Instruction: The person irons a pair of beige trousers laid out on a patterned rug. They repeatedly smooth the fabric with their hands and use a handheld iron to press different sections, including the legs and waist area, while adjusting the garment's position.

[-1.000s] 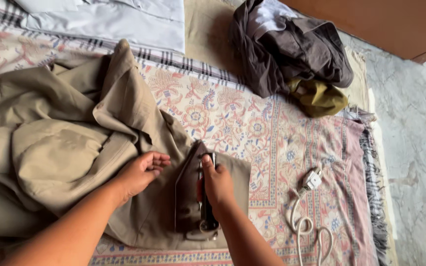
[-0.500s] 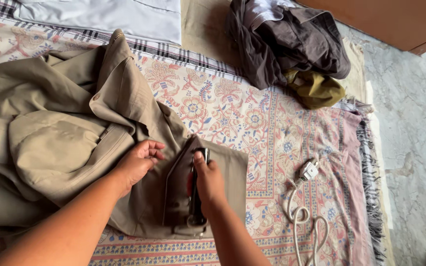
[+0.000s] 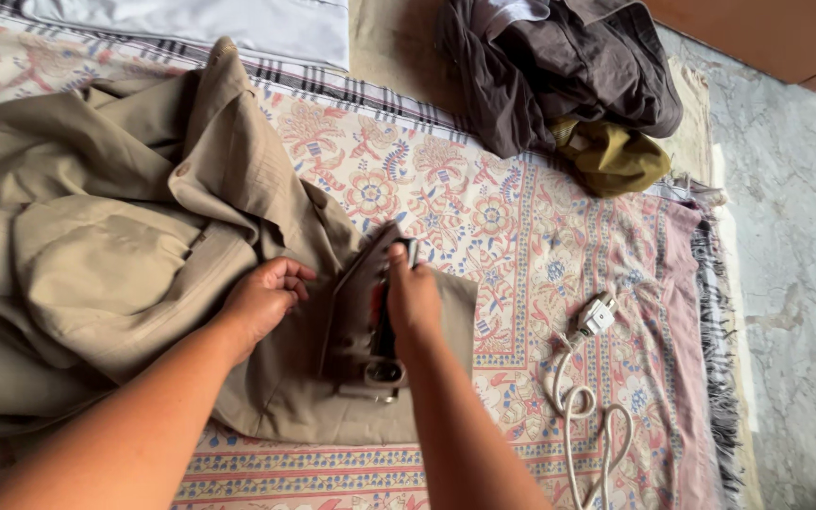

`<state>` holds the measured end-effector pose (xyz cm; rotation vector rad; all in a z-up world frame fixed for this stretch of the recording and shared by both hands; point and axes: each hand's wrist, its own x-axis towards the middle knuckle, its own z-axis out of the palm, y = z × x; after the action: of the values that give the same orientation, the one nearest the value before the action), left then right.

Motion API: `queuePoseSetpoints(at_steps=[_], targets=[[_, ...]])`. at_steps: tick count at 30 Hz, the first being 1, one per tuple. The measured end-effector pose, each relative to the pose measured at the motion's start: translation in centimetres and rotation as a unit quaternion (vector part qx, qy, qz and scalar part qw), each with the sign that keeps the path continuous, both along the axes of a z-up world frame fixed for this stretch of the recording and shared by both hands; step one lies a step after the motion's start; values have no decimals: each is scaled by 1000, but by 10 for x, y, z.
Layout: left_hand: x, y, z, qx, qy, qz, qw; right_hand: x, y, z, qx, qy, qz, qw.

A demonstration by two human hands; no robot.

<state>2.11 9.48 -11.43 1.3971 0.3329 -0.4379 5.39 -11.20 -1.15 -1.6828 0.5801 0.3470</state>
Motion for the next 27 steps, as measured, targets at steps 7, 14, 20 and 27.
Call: queuePoseSetpoints(at_steps=[7, 14, 20, 27], targets=[[1, 6, -1, -6, 7, -14, 1000, -23, 12, -4, 22, 20, 23, 999], [0, 0, -9, 14, -15, -5, 1000, 24, 13, -8, 7, 0, 6, 1000], [0, 3, -4, -21, -4, -1, 1000, -26, 19, 0, -49, 6, 20, 999], [3, -1, -9, -16, -10, -3, 1000, -71, 33, 12, 33, 44, -84, 995]])
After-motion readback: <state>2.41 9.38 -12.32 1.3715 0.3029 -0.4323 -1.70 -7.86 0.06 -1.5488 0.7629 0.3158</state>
